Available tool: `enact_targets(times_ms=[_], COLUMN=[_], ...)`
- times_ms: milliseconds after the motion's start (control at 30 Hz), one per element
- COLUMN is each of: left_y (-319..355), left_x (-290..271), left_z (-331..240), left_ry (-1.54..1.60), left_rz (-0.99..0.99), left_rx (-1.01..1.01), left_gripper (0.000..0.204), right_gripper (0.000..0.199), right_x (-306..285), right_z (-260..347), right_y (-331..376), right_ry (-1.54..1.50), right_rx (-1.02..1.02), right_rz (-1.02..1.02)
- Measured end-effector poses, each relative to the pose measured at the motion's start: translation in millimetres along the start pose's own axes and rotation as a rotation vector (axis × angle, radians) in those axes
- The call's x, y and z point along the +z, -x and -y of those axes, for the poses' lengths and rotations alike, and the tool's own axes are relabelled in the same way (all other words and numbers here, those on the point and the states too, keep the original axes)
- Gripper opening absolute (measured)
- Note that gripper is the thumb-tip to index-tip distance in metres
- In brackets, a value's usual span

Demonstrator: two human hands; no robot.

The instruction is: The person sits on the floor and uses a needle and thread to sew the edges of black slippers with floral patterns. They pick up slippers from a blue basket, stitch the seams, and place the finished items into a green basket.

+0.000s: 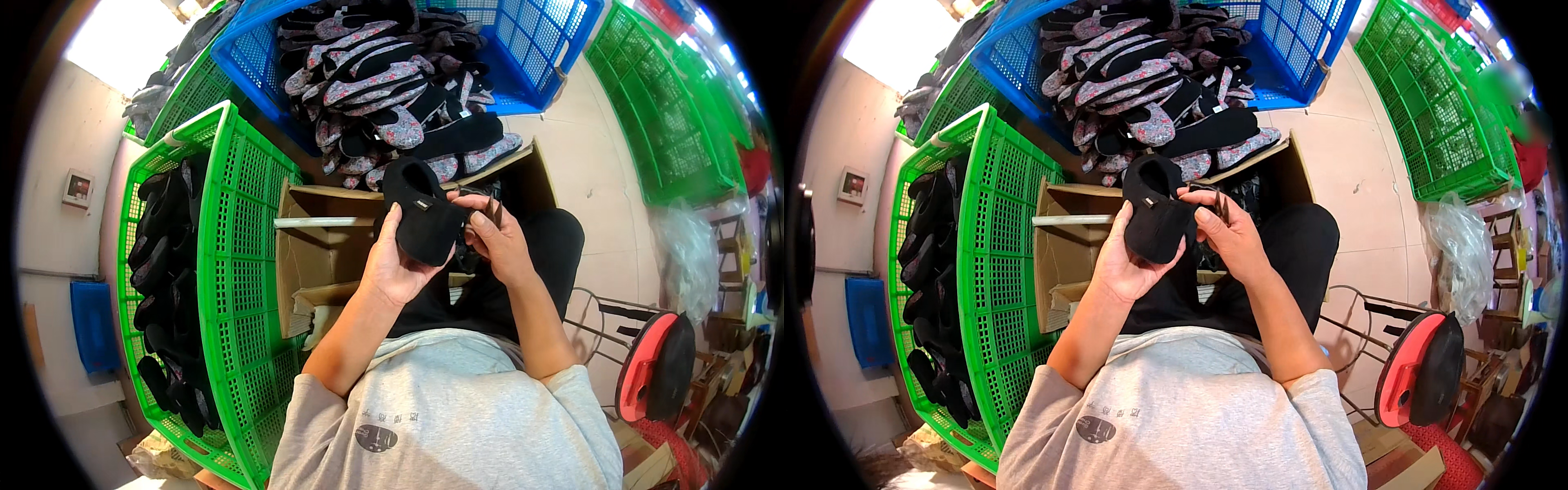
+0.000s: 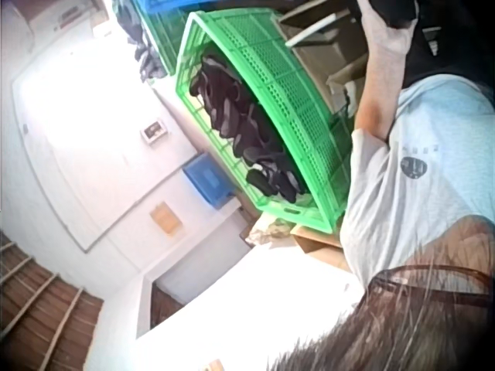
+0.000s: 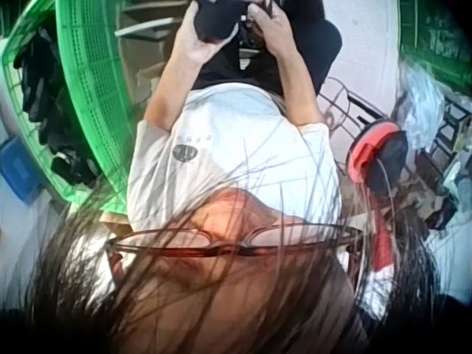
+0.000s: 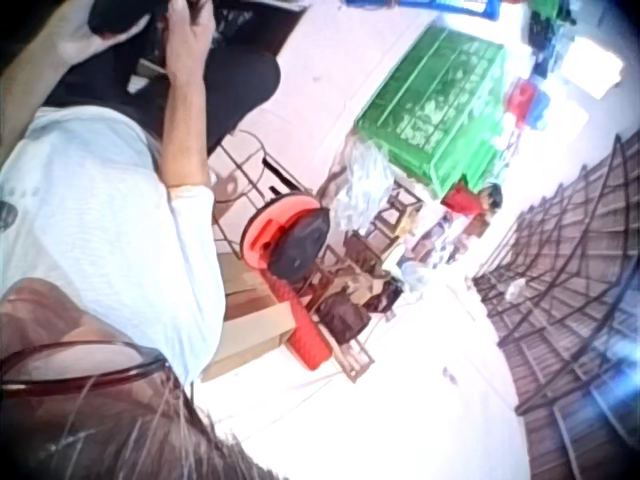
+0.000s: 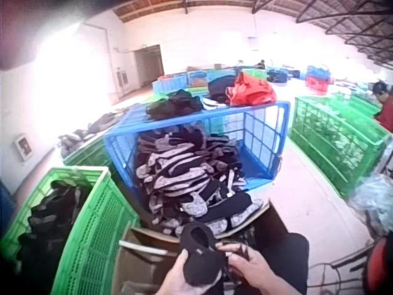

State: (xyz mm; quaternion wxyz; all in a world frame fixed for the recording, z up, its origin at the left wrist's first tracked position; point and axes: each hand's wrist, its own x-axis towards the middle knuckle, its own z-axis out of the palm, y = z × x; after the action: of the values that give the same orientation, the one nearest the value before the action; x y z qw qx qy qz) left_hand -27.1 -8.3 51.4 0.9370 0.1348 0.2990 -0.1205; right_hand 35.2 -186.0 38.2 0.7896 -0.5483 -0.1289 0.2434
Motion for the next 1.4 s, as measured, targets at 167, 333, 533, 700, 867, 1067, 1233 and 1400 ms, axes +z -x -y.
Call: enact_targets(times_ms=[167, 333, 533, 700, 867, 1067, 1233, 1400], left_y=[5.0, 6.9, 1.2, -0.7, 3.3, 6.8, 8.1, 2.7], left_x=[7.4, 5.7, -5.3, -8.2, -9.3, -4.2, -2.6, -17.5], left_z=[1.7, 1.1, -0.2, 1.9, 0.0, 1.0, 5.2, 6.2], left_ry=[0.003, -0.037, -0.015, -0.010, -0.086, -0.059, -0.070, -0.142], left_rz=[0.087, -0.031, 0.057, 0.062, 0.041, -0.023, -0.058, 0.079], left_rx=[0.015, -0.021, -0.060, -0.065, -0.060, -0.021, 0.015, 0.057], left_gripper=[0.051, 0.051, 0.050, 0.050, 0.056, 0.048, 0.041, 0.033], right_gripper=[0.025, 0.021, 0.018, 0.014, 0.014, 0.019, 0.024, 0.023], right_x=[8.8, 13.5, 22.9, 29.8, 17.2, 14.4, 16.5, 15.8], right_z=[-1.7, -4.6, -17.0, -27.4, -25.9, -9.6, -4.1, -11.5], right_y=[-11.5, -15.4, -17.1, -17.2, -11.4, -4.1, -1.5, 0.1], right_ry=[0.030, 0.066, -0.106, -0.174, -0.235, -0.122, -0.129, -0.169], right_rx=[-0.051, -0.005, 0.143, 0.189, 0.268, 0.156, 0.144, 0.130], right_rz=[0.064, 0.034, -0.114, -0.212, -0.112, -0.078, -0.052, -0.009])
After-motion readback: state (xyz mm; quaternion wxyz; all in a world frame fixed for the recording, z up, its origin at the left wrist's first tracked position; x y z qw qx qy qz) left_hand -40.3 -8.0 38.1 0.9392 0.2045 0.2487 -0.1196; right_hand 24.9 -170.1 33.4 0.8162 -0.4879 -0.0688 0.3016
